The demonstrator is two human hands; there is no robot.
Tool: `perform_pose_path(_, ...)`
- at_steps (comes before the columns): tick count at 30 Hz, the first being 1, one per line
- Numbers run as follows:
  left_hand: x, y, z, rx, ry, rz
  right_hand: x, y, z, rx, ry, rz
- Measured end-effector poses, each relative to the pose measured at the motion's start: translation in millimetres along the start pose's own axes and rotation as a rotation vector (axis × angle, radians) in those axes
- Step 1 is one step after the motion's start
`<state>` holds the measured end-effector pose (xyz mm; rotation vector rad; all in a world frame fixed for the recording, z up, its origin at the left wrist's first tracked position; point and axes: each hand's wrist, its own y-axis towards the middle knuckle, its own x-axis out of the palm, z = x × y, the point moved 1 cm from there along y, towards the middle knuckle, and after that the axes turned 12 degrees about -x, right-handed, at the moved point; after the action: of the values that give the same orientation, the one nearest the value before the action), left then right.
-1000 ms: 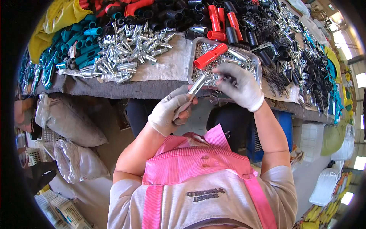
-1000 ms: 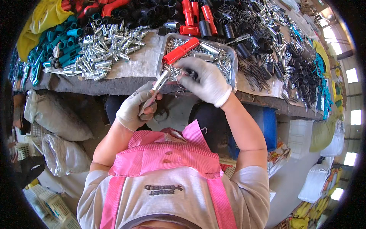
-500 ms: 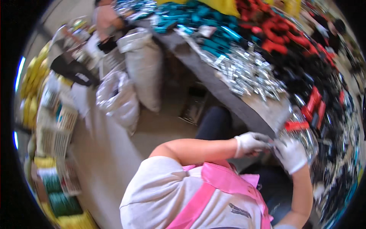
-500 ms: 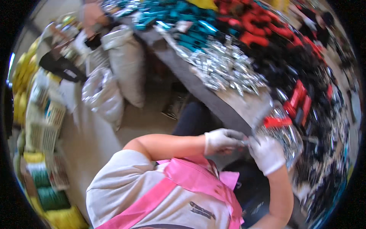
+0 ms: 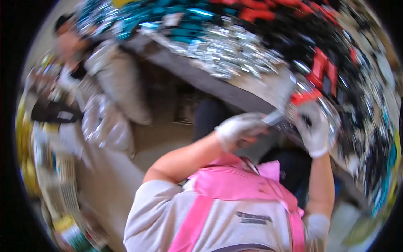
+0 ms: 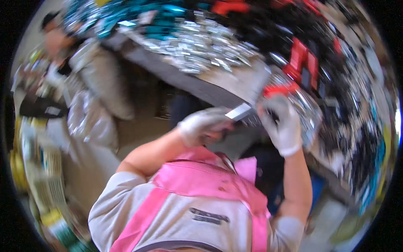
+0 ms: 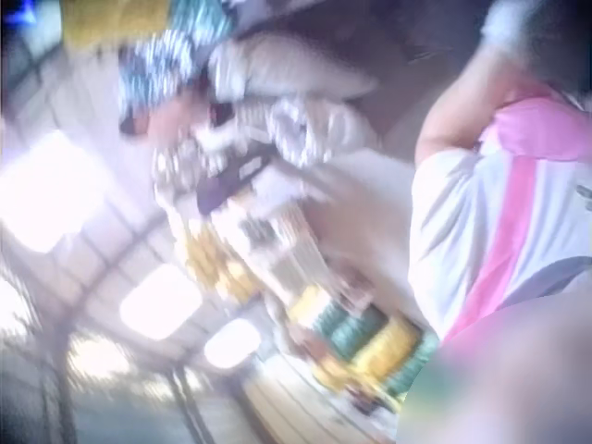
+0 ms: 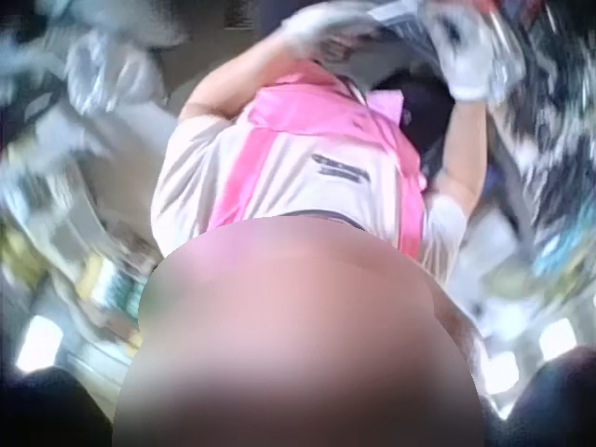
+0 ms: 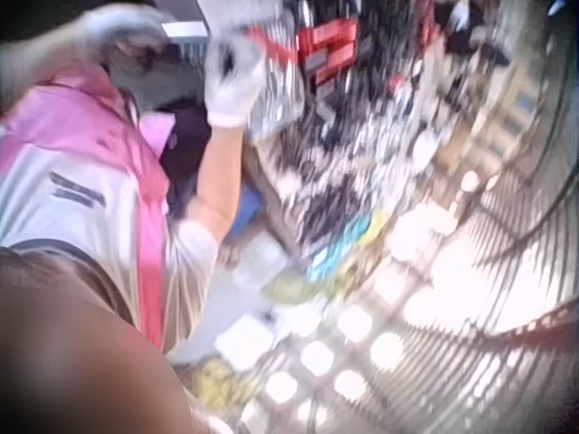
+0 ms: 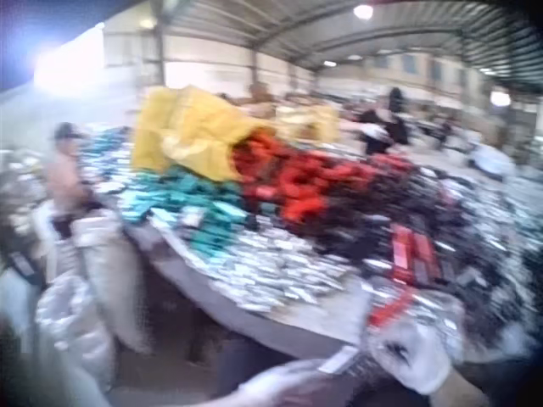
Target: Assembling industrial battery clips by fitting metal components into plastic handles with internal springs.
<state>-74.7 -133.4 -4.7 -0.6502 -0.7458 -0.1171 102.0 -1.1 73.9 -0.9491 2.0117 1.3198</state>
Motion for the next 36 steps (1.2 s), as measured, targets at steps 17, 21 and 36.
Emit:
perform_pose_path(17, 25.8, 23.4, -2.4, -0.268, -0.055, -0.152, 3.2, -62.1, 23.2, 0.546, 0.629, 0.348)
perform_pose_path(21, 35.2, 28.1, 0.6, -0.240, 0.033, -0.087, 14.0, -60.9, 6.7, 0.530, 0.592, 0.185)
perform_pose_path(36, 13.9, 40.3, -2.7, 0.069, -0.013, 0.070, -71.6, -3.7, 218.9, 0.964, -0.660, -0.306)
